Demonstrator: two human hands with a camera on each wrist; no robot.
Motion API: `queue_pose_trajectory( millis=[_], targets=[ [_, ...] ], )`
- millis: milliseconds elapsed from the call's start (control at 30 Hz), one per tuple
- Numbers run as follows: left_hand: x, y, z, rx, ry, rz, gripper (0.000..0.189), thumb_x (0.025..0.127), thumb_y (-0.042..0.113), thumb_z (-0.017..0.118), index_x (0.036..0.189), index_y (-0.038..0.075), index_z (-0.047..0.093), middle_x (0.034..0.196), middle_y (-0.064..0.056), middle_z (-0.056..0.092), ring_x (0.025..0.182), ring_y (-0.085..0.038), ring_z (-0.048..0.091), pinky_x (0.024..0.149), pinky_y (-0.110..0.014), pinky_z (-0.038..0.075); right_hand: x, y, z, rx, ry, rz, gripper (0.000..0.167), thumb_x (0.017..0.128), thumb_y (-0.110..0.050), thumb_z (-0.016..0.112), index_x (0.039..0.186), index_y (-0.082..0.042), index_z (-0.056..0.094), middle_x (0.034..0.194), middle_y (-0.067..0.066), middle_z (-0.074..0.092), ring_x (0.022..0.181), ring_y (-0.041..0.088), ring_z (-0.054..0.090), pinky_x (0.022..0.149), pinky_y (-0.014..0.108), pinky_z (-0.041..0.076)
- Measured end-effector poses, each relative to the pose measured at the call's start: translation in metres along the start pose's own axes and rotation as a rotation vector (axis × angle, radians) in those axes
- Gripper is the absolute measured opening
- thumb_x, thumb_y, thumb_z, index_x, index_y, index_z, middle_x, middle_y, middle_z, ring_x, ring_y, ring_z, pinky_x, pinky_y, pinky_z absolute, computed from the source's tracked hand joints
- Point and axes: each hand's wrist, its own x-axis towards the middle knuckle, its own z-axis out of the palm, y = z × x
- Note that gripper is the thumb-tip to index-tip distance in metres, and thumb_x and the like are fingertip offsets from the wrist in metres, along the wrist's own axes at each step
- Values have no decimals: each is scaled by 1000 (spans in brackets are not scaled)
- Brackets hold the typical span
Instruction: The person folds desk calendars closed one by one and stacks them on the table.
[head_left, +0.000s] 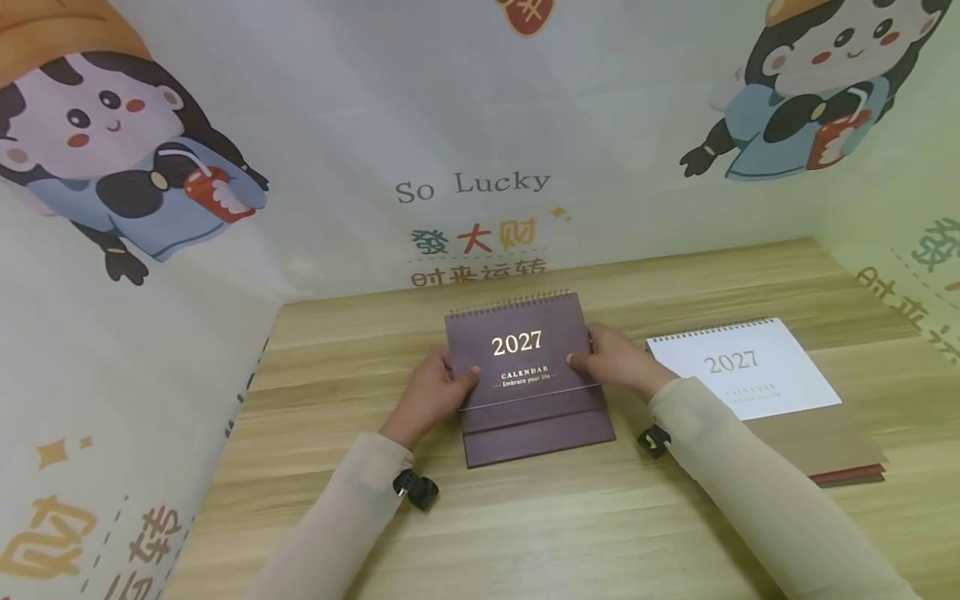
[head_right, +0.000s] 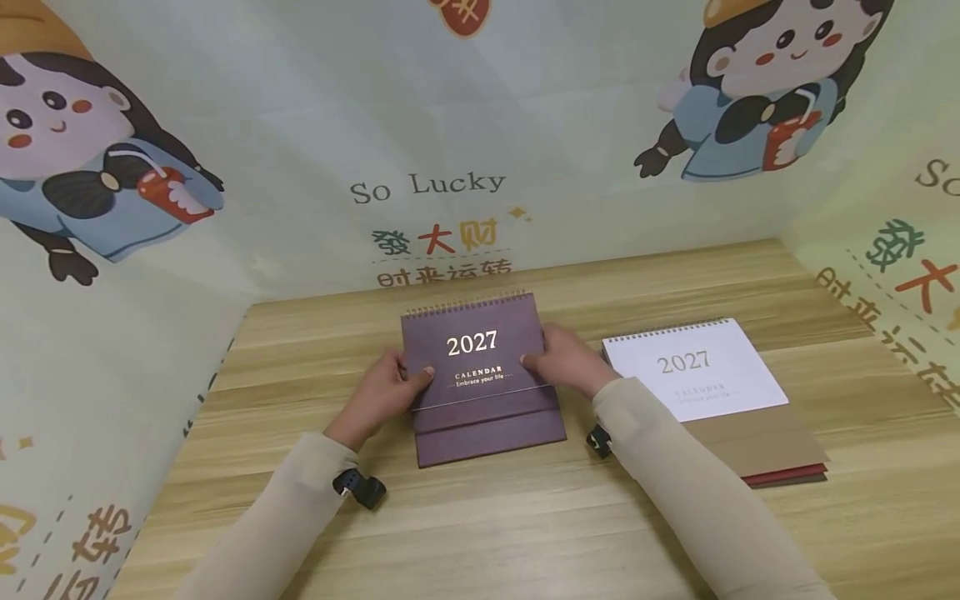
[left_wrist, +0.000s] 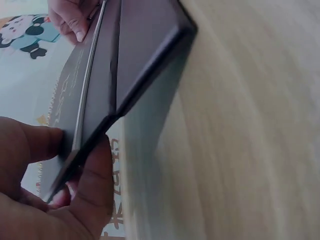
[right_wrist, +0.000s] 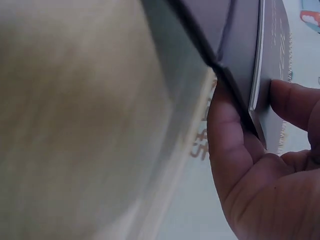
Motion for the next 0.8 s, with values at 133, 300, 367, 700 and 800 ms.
queue_pose_trajectory(
  millis=[133, 300, 367, 700, 800],
  targets=[
    [1, 0, 4, 76, -48, -17, 30, 93, 24, 67, 102, -2, 53, 86, -11, 60, 77, -25, 58, 66, -36, 50, -2, 6, 2, -68, -1, 16, 52, 98, -15, 59, 135, 17, 43, 126, 33, 57, 120, 45, 54, 105, 55, 39],
    [2, 4, 4, 199, -93, -6, 39, 93, 29, 67, 104, -6, 54, 84, -13, 58, 73, -26, 56, 62, -37, 50, -6, 8, 2, -141, 5, 42, 58, 98, -19, 59, 137, 18, 39, 131, 36, 52, 124, 48, 50, 105, 57, 37],
    [3, 6, 3, 239, -107, 4, 41, 93, 30, 68, 106, -7, 56, 86, -13, 58, 74, -27, 56, 63, -38, 50, -5, 8, 2, -154, 0, 40, 58, 98, -20, 60, 136, 19, 41, 130, 36, 53, 123, 48, 51, 104, 57, 39],
    [12, 11, 1, 443, -230, -23, 38, 95, 38, 63, 95, 0, 63, 81, -11, 61, 70, -26, 57, 64, -39, 48, -2, 9, 2, -179, -71, 101, 33, 95, -22, 64, 106, 9, 57, 88, 15, 64, 74, 24, 61, 64, 34, 52],
    [12, 10, 3, 492, -248, -8, 43, 96, 40, 63, 108, -1, 66, 87, -13, 65, 74, -26, 59, 73, -44, 52, -3, 8, 2, -194, -66, 104, 30, 94, -21, 66, 101, 7, 57, 84, 14, 62, 67, 22, 60, 59, 33, 51]
  ],
)
